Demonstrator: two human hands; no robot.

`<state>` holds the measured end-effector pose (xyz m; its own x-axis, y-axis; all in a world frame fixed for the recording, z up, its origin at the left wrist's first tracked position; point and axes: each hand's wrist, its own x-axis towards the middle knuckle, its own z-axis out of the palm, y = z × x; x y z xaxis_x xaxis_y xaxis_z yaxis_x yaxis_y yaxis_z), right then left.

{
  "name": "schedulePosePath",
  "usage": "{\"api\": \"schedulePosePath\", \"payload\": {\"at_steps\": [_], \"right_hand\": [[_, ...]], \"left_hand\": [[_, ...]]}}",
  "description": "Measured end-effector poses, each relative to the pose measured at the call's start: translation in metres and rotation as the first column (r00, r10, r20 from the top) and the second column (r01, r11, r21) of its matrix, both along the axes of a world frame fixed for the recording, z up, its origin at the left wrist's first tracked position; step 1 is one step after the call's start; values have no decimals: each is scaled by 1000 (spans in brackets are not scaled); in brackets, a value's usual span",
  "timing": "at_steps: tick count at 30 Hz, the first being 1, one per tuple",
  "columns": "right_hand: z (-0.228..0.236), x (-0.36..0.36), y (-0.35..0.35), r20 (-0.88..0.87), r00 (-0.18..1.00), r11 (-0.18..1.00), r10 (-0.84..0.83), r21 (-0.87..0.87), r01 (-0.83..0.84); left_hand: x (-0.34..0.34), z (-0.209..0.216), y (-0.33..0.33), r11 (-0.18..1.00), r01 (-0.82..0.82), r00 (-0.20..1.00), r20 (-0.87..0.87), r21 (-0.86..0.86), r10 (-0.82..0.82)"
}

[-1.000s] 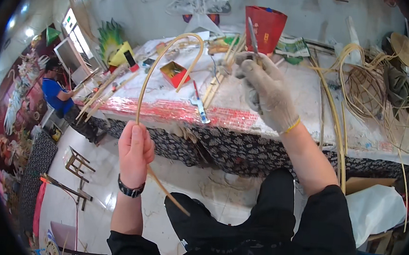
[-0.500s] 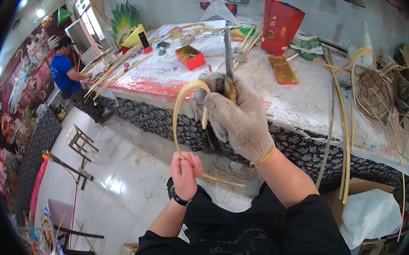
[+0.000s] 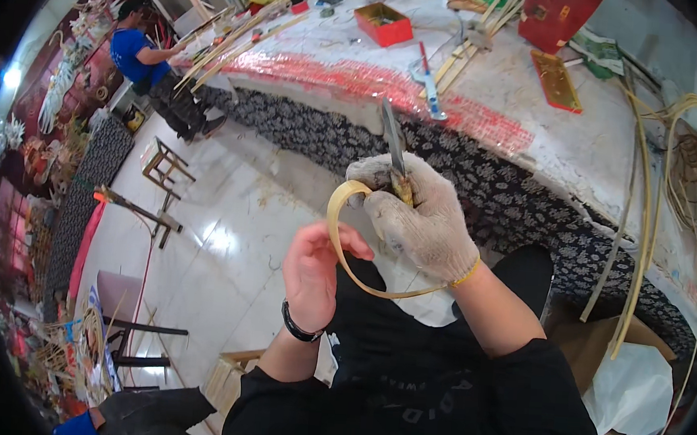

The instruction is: Trim and shave thin wooden or bamboo strips using a manual knife to refine the shape and edges.

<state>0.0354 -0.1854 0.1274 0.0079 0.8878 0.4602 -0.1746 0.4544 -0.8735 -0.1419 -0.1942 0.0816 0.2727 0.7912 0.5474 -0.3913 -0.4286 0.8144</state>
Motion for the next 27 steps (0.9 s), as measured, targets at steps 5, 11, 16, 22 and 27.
{"api": "schedulePosePath", "payload": {"at_steps": [5,11,16,22,27], "right_hand": [[-35,-4,10,60,997,998,55,-15,-54],[-62,3,15,-12,991,970,133,-206,-133],[-96,39,25,133,988,991,-73,122,57],[-64,87,31,500,799,894,-333,437,99],[-3,117,49,499,821,942,-276,312,127]], "left_hand": [[-8,-15,4,963,132,988,110,-235,-109],[-4,-31,6,948,109,992,97,-298,-83],[-2,-38,8,953,98,995,63,-286,-84],[1,-29,25,927,107,994,21,-360,-107],[18,4,76,893,170,973,-73,-416,-219]]}}
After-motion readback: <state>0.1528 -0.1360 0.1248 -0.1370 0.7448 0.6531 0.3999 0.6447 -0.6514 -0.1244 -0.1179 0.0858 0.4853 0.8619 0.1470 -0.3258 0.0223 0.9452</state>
